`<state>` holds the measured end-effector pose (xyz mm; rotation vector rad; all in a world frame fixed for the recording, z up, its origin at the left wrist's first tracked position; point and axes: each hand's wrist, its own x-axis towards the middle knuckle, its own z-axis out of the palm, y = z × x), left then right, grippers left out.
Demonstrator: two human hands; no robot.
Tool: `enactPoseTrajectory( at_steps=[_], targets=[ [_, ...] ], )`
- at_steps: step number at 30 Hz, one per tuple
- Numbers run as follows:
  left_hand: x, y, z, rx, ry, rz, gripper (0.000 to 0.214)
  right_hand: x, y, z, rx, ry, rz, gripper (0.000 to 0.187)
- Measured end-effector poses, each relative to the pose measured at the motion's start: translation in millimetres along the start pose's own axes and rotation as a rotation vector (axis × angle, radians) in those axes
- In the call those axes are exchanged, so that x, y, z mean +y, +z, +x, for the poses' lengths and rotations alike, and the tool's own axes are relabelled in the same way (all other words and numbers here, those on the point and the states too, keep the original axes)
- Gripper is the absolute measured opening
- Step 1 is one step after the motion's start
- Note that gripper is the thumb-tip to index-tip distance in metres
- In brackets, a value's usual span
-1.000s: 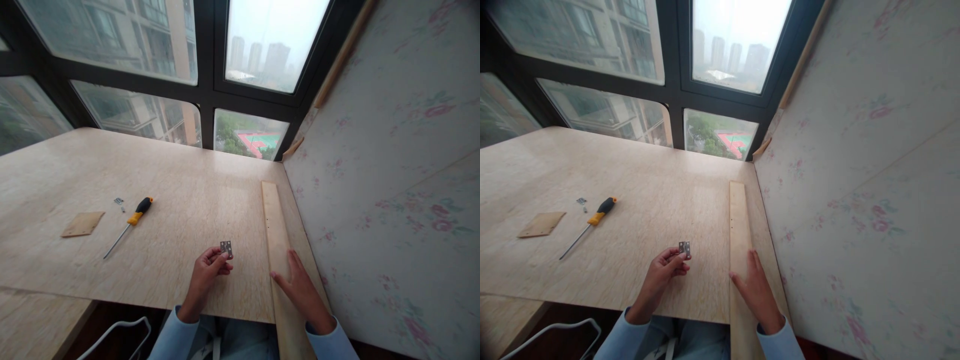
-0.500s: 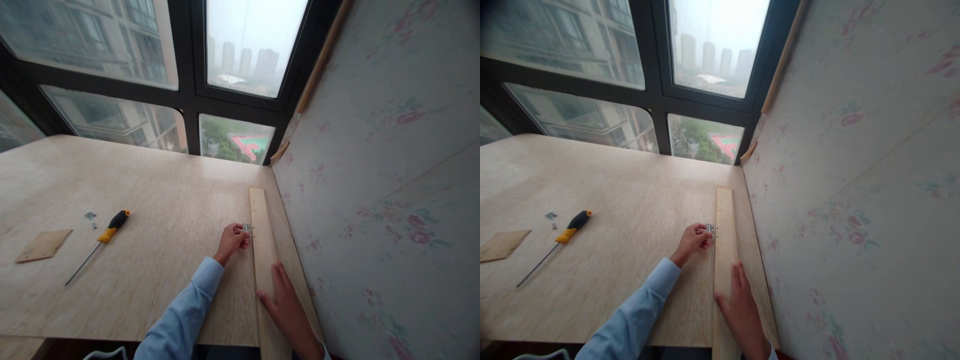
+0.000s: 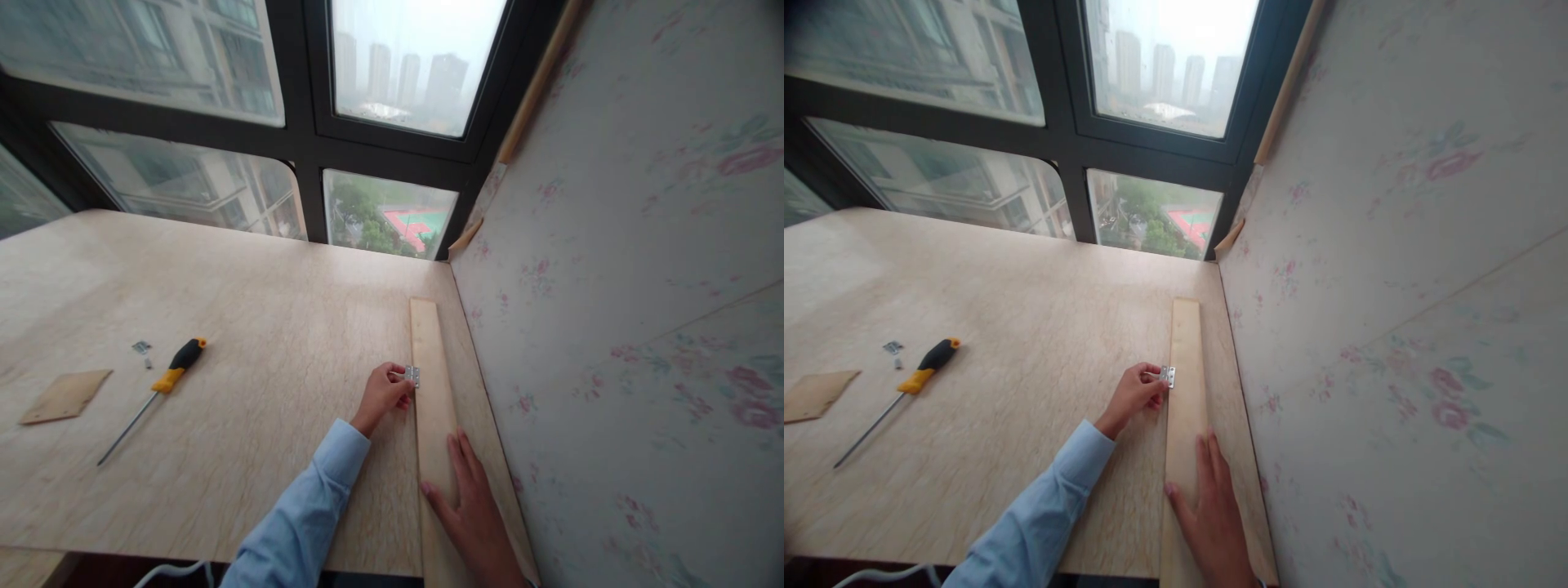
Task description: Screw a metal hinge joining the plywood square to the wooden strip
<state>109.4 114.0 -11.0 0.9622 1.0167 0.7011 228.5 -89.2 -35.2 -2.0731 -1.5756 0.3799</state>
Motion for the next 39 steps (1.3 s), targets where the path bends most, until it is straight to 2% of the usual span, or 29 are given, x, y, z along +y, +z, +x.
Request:
enactPoseTrajectory(
  at_steps=[7, 12, 15, 18, 21, 25, 30, 39],
  targets=[
    [-1, 2.3, -3, 0.019, -0.008, 0.057, 0.034, -2, -3, 0, -0.029, 0.017, -0.010, 0.069],
    [1, 4.5, -5, 0.036, -0.009, 0.079, 0.032, 2, -17, 11, -0.041, 0.044, 0.013, 0.065],
    [2, 5.1, -7, 0.040, -0.002, 0.103, 0.029, -2, -28, 35, 0.023, 0.024, 0.009, 0.062],
    [1, 5.0, -7, 0.035, 0.022, 0.127, 0.023, -14, -30, 71, 0.016, -0.140, 0.013, 0.056],
    [-1, 4.1, -6, 0.043, 0.053, 0.151, 0.020, -25, -21, 108, -0.037, -0.301, 0.016, 0.050],
    [-4, 2.8, -4, 0.050, 0.065, 0.129, 0.019, -27, -6, 137, -0.025, -0.356, -0.014, 0.042],
    [-11, 3.1, -4, 0.067, 0.119, 0.059, 0.018, -18, 1, 139, 0.014, -0.369, 0.006, 0.041],
    [-12, 2.9, -7, 0.055, 0.193, 0.075, 0.023, -12, 1, 134, 0.065, -0.375, 0.057, 0.042]
  ],
)
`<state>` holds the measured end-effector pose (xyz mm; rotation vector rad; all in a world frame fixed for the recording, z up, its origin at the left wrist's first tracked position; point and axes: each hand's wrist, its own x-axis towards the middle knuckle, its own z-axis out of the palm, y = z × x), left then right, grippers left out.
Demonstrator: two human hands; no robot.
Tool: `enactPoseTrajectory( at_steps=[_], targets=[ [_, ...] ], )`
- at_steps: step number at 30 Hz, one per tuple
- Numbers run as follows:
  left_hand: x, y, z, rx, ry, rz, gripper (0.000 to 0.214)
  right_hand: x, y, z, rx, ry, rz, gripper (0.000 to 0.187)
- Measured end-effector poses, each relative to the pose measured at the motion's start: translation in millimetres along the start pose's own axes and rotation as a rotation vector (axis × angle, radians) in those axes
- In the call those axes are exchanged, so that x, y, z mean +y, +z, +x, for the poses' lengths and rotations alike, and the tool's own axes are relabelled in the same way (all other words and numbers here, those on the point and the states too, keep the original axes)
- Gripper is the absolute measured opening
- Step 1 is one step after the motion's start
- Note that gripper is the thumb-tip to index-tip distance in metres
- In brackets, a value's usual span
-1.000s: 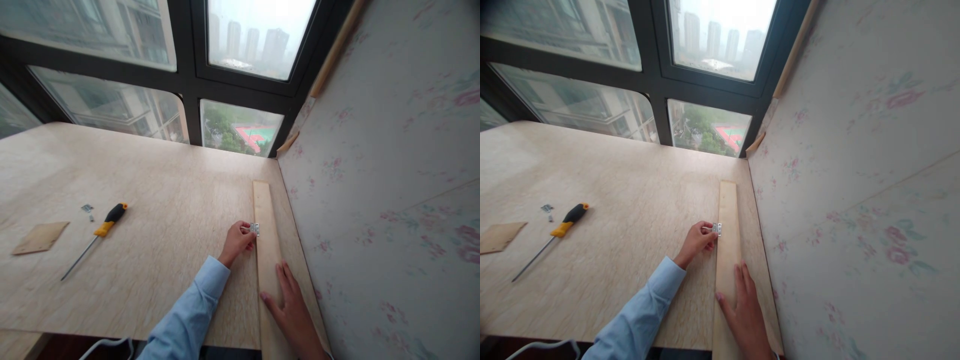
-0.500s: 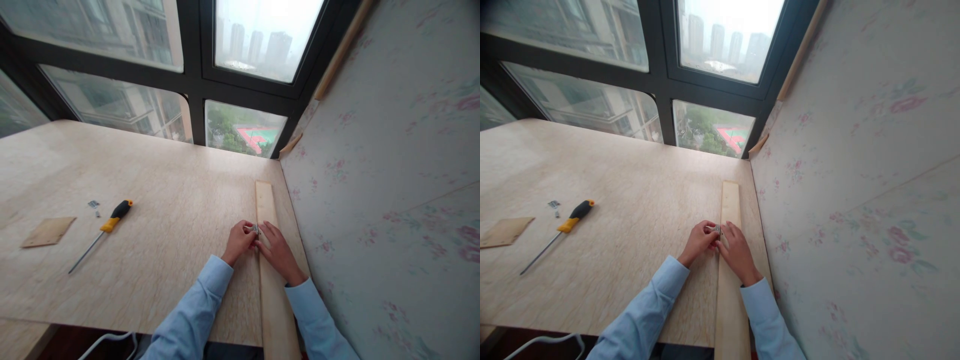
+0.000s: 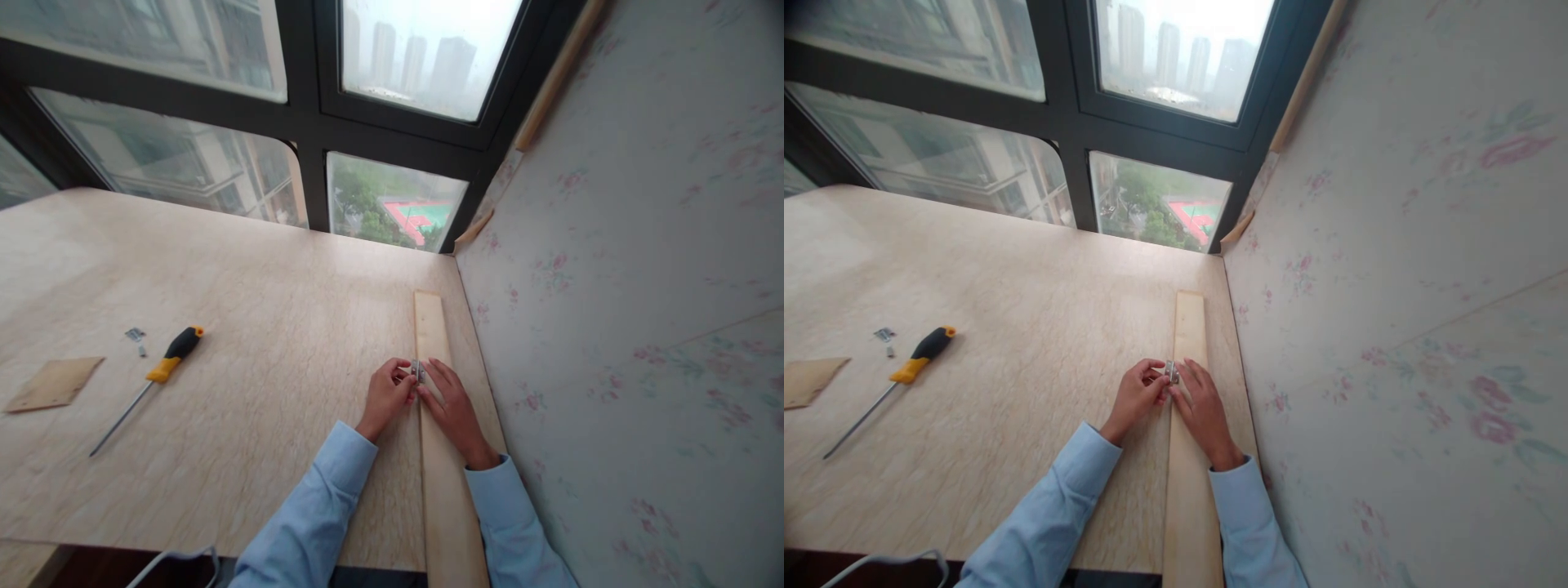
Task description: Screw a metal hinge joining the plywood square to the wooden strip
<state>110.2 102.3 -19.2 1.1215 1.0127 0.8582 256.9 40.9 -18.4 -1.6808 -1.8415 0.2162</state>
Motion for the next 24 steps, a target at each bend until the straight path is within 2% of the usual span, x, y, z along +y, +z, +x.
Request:
enactPoseTrajectory(
  at_steps=[7, 24],
  targets=[
    [-2, -0.7, -1, -0.008, 0.014, 0.013, 0.025, 2, 2, -1, 0.021, -0.032, 0.004, 0.032],
    [4, -0.6, -11, 0.018, 0.091, 0.379, 0.028, 0, 0, 0, 0.022, -0.016, 0.013, 0.029]
  ],
)
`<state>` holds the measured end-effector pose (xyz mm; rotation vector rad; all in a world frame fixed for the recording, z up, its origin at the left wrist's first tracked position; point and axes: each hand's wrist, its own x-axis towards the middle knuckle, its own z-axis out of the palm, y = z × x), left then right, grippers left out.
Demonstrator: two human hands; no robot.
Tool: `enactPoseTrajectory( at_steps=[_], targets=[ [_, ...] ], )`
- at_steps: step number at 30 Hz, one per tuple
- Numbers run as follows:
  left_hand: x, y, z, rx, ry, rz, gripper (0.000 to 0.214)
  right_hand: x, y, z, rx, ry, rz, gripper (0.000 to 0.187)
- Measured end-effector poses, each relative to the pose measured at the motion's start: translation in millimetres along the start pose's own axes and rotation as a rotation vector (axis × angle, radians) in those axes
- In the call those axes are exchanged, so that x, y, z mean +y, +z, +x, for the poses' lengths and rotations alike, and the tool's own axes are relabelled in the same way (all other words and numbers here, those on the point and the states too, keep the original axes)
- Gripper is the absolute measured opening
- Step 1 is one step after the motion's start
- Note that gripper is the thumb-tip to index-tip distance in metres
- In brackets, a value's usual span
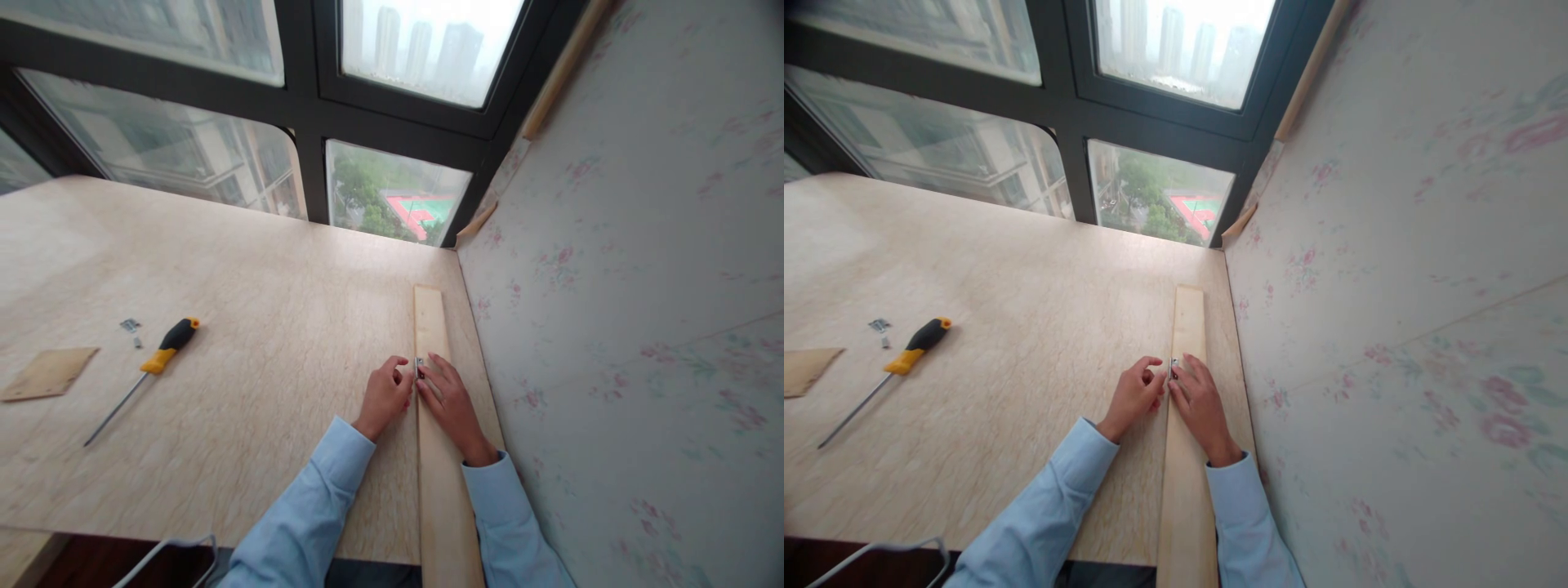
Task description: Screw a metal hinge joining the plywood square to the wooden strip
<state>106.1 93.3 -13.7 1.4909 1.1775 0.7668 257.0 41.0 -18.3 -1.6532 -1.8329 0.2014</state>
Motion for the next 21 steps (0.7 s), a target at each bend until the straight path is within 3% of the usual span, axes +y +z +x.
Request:
enactPoseTrajectory(
  at_steps=[12, 21],
  targets=[
    [-2.4, 1.4, -0.2, 0.025, 0.064, 0.080, 0.026, 2.6, 1.9, 0.1, 0.031, -0.011, 0.033, 0.035],
    [-5.4, 2.0, -0.9, 0.026, 0.082, 0.087, 0.024, 2.6, 2.3, 0.2, 0.028, -0.001, 0.041, 0.029]
  ],
)
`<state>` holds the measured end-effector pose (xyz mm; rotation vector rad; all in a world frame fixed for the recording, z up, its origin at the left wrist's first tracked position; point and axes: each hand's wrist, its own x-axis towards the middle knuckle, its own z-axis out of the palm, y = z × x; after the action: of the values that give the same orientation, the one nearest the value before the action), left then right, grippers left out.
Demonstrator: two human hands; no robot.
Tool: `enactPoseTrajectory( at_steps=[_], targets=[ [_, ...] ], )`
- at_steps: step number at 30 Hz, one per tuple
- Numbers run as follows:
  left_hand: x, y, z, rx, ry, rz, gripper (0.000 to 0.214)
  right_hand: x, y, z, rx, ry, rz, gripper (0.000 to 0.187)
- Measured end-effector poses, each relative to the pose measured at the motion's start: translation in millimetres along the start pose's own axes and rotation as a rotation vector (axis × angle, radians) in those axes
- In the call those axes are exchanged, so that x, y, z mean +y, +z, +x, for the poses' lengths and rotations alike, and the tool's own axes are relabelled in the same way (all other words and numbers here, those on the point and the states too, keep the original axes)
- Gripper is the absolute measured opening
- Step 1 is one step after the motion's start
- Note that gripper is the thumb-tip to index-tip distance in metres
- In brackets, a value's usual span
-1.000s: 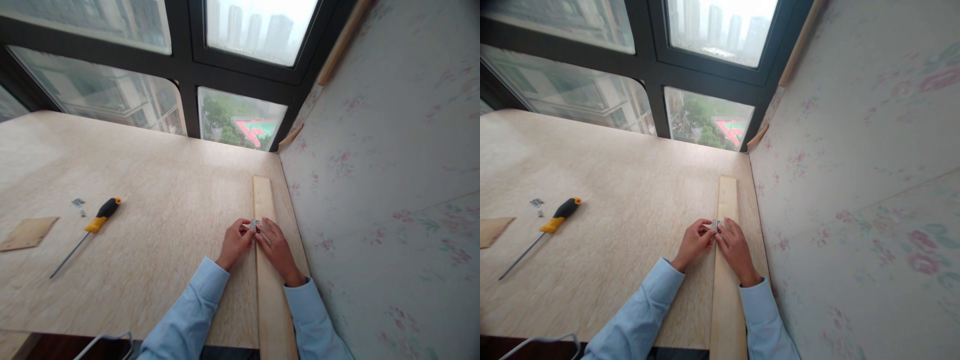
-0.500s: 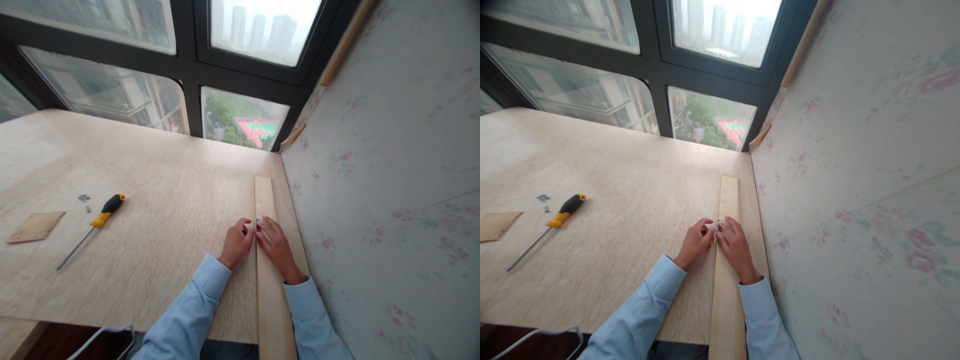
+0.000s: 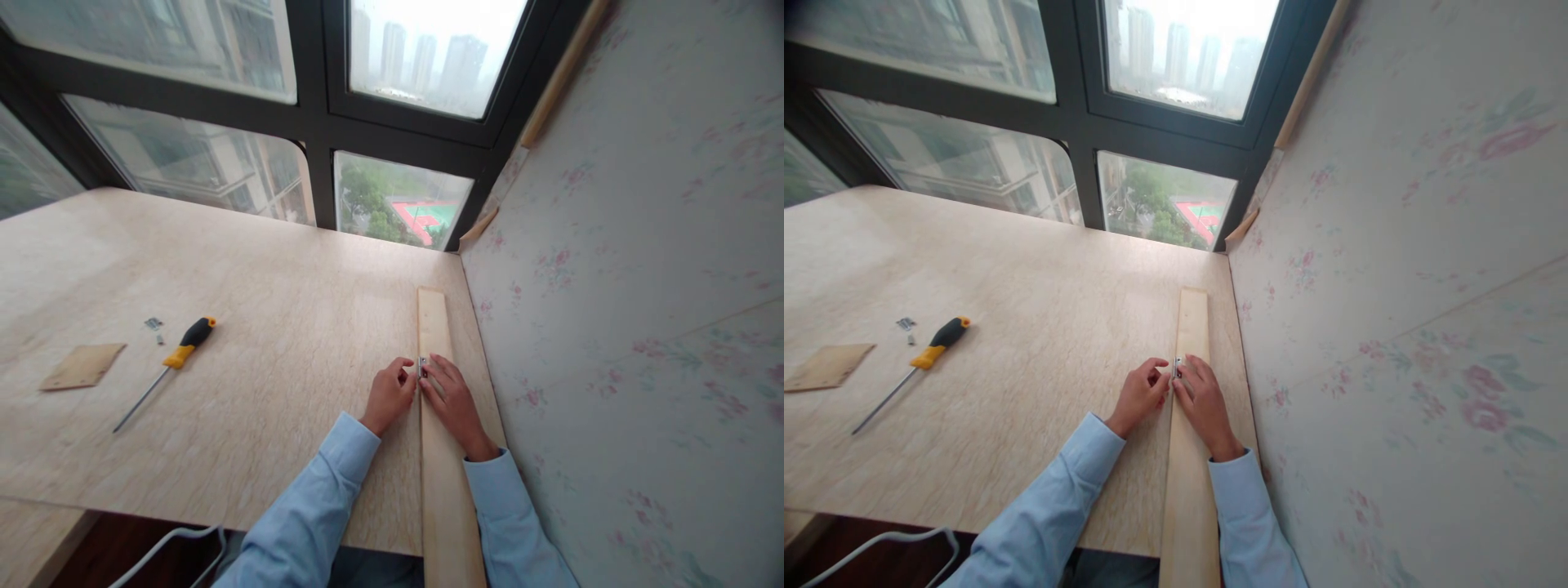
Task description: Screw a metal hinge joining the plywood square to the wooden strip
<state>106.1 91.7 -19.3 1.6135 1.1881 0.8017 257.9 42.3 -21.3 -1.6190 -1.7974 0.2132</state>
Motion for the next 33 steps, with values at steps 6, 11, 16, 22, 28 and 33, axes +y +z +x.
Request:
enactPoseTrajectory(
  at_steps=[6, 11, 16, 22, 28, 33],
  targets=[
    [-1, 0.0, -2, -0.009, 0.005, -0.019, 0.025, 0, -1, 1, -0.008, -0.017, 0.006, 0.030],
    [-4, -1.8, -6, -0.027, 0.002, -0.104, 0.026, 1, -1, 0, 0.005, -0.014, 0.028, 0.034],
    [-6, -10.3, -15, -0.029, 0.009, -0.168, 0.026, 6, -1, -1, 0.021, 0.015, 0.094, 0.037],
    [-14, -30.9, -31, 0.016, 0.003, -0.173, 0.025, 14, -4, -1, 0.007, 0.115, 0.180, 0.044],
    [-29, -59.4, -44, 0.069, -0.018, -0.193, 0.025, -4, -28, 8, -0.038, 0.171, 0.128, 0.047],
    [-31, -71.7, -52, 0.120, -0.036, -0.178, 0.025, -72, -39, 39, -0.158, 0.049, 0.118, 0.041]
  ],
)
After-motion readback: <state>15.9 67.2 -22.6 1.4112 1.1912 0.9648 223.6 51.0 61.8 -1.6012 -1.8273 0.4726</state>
